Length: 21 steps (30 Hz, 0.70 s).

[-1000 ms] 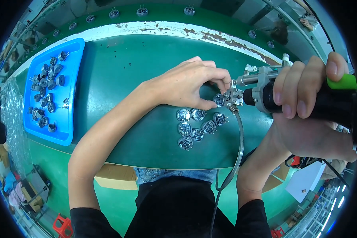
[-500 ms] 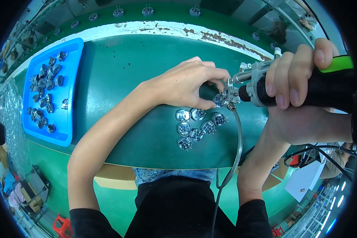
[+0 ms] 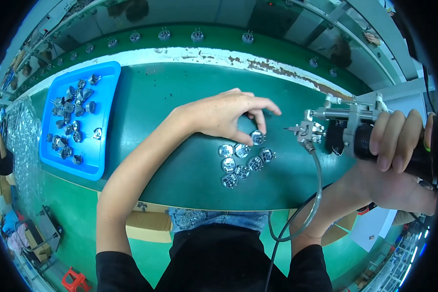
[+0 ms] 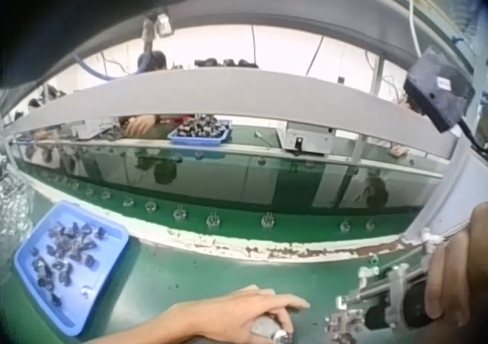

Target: The person assembles small circular metal components on a factory production line using an electric screwdriver.

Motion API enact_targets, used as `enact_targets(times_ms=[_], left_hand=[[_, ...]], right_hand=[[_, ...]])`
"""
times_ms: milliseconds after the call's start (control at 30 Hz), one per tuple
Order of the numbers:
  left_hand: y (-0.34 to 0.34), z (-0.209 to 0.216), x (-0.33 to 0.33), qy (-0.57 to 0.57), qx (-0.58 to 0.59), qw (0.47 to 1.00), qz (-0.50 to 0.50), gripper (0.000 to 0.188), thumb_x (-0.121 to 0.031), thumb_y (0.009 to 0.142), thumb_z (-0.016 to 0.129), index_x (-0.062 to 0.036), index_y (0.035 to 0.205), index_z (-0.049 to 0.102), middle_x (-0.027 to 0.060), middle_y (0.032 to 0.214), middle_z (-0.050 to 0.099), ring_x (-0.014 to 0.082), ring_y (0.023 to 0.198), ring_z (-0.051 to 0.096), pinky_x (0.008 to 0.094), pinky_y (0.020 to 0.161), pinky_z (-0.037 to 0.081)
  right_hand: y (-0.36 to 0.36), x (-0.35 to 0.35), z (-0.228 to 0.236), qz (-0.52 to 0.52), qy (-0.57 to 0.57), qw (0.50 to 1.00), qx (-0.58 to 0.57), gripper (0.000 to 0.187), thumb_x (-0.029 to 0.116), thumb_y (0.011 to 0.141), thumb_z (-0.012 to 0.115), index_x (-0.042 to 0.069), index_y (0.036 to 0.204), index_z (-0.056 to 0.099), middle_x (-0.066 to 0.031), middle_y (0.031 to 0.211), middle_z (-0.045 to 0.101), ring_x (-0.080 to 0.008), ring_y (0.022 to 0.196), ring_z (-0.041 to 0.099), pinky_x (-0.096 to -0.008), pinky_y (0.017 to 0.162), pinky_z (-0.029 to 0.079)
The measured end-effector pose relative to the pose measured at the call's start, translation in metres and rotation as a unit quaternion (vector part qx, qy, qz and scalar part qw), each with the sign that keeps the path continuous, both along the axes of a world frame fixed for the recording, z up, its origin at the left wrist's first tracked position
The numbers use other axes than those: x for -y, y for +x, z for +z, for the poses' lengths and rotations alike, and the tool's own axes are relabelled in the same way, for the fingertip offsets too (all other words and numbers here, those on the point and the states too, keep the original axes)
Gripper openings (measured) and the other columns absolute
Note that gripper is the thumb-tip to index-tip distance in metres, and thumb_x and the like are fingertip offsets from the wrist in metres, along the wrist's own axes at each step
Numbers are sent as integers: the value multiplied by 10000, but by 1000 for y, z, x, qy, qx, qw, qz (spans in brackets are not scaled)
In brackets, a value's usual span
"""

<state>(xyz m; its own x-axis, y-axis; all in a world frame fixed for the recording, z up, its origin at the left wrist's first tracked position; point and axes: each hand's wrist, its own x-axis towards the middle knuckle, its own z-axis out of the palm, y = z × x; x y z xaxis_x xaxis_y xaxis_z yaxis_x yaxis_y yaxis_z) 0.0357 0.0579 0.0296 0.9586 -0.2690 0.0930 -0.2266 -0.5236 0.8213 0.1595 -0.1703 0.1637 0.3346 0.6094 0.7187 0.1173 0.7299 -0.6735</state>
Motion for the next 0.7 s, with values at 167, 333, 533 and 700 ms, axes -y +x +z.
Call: enact_targets(times_ms=[167, 333, 533, 700], left_hand=[[2, 20, -25, -11, -96, 995, -2, 564, -117, 825, 848, -107, 1363, 677, 41, 1104, 794, 195, 1064, 693, 359, 1003, 494], [52, 1, -56, 137, 153, 958, 201, 205, -166, 934, 740, -100, 1126, 766, 107, 1111, 726, 286, 1137, 680, 406, 997, 534], [118, -16, -84, 233, 163, 910, 301, 171, -216, 897, 781, -122, 1036, 812, 116, 1206, 750, 348, 1170, 663, 461, 1031, 530], [134, -24, -77, 241, 147, 903, 325, 147, -215, 876, 799, -110, 977, 816, 89, 1106, 771, 327, 1133, 675, 464, 970, 557]], right_hand=[[5, 13, 4, -104, -10, 995, 11, 923, 895, 875, 452, 32, 1193, 531, 4, 703, 487, -102, 525, 458, -266, 565, 404], [9, 7, -10, -107, -53, 993, -28, 1019, 977, 820, 469, 28, 1189, 527, 1, 673, 512, -105, 512, 512, -267, 522, 458], [12, -13, -14, -66, -56, 995, -41, 1053, 1014, 802, 408, 23, 1129, 543, -7, 629, 515, -112, 470, 516, -269, 471, 451], [2, -22, -15, -121, -50, 986, -103, 1089, 1036, 785, 367, 11, 1095, 563, -22, 599, 487, -128, 441, 459, -289, 442, 401]])
